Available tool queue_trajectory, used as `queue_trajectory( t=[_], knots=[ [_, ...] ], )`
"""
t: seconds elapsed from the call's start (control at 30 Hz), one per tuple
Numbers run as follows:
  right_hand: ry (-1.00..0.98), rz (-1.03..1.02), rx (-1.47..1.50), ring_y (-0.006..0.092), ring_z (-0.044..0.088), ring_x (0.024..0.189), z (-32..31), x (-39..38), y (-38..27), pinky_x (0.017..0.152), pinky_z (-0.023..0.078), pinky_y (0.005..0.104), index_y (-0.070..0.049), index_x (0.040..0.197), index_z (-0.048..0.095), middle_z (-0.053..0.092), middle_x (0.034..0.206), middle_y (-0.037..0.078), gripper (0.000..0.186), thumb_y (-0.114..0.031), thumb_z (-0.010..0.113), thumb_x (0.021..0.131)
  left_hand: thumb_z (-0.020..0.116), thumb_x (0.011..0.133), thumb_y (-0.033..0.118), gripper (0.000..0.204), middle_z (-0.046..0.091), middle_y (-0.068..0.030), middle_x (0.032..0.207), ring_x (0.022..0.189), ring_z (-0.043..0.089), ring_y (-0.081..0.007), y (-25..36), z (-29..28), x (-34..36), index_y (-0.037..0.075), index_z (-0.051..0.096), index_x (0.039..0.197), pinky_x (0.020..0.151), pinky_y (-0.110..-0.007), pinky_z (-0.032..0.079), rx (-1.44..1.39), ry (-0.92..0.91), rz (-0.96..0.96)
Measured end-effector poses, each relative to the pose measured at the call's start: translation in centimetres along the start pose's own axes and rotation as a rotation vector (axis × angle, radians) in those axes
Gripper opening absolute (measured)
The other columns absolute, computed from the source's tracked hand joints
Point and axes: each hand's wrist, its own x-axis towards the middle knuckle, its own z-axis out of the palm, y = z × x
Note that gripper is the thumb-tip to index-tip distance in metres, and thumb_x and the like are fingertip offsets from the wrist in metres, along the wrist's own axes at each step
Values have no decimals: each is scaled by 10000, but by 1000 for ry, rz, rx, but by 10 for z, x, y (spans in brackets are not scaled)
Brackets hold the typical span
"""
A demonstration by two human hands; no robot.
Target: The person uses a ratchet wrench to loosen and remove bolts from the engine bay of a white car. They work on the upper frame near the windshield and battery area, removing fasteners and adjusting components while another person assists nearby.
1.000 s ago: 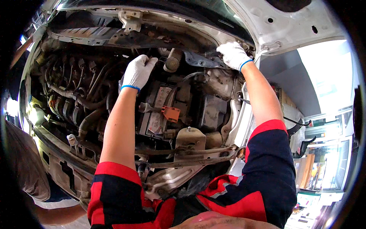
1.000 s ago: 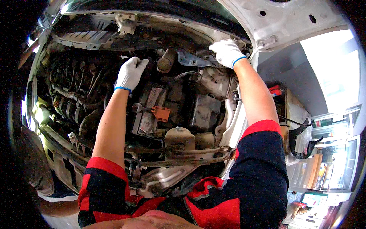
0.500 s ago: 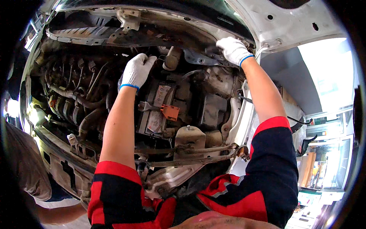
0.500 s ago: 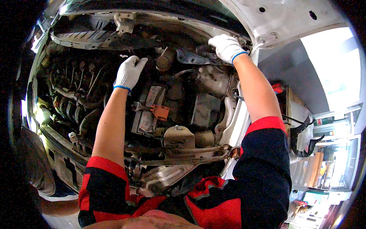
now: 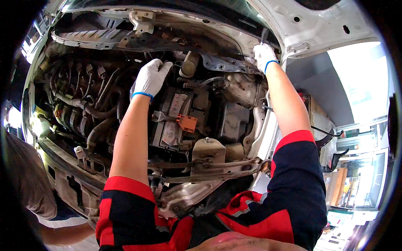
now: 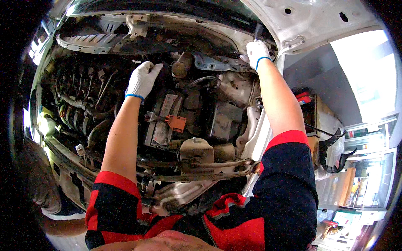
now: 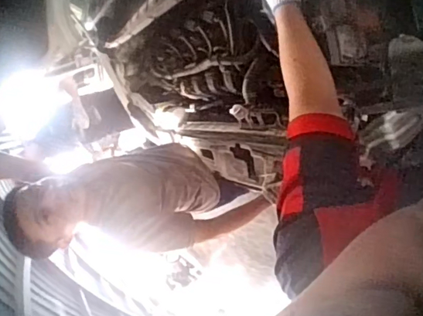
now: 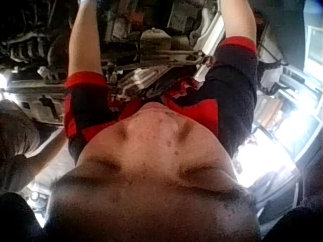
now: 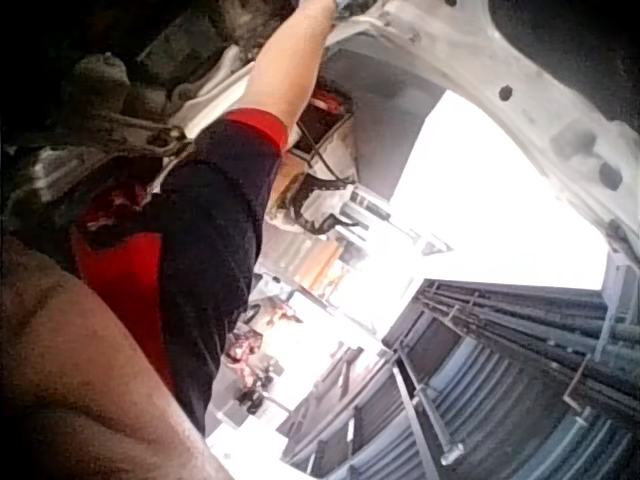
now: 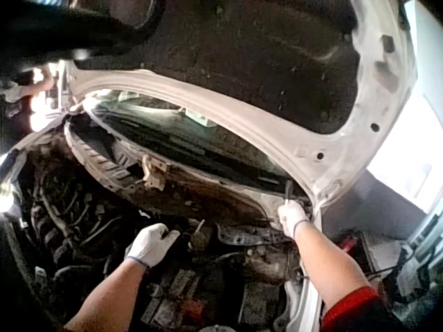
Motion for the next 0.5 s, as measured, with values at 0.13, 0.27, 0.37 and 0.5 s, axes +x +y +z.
queue_trajectory(
  t=[0.13,0.27,0.37,0.5],
  knots=[
    [-159,-762,-662,328,680,982,5,11,20,837,538,435,-47,1033,690,708,1028,201,259,-82,507,853,675,937,411,453,576,-241,730,670,556,-369,5,0,0,-30,619,852,649,-421,457,-1,17,15],
    [-156,-1108,-841,351,658,970,2,9,8,888,518,452,-71,1057,694,702,1015,184,256,-80,519,870,679,936,397,451,578,-267,747,690,559,-419,-4,-4,-2,-31,601,820,644,-436,454,-28,65,37],
    [-103,-465,-566,340,663,966,11,59,52,899,518,442,-36,1059,681,700,1018,198,248,-91,514,885,677,939,396,444,588,-266,756,696,568,-415,12,10,2,-31,610,835,649,-435,456,-51,27,30],
    [-220,-492,-509,376,668,1018,22,27,28,943,499,456,-16,1063,664,693,1056,234,265,-115,494,885,676,941,408,448,580,-193,713,650,546,-300,-1,0,-4,-36,638,897,659,-401,461,-28,20,7]
  ],
)
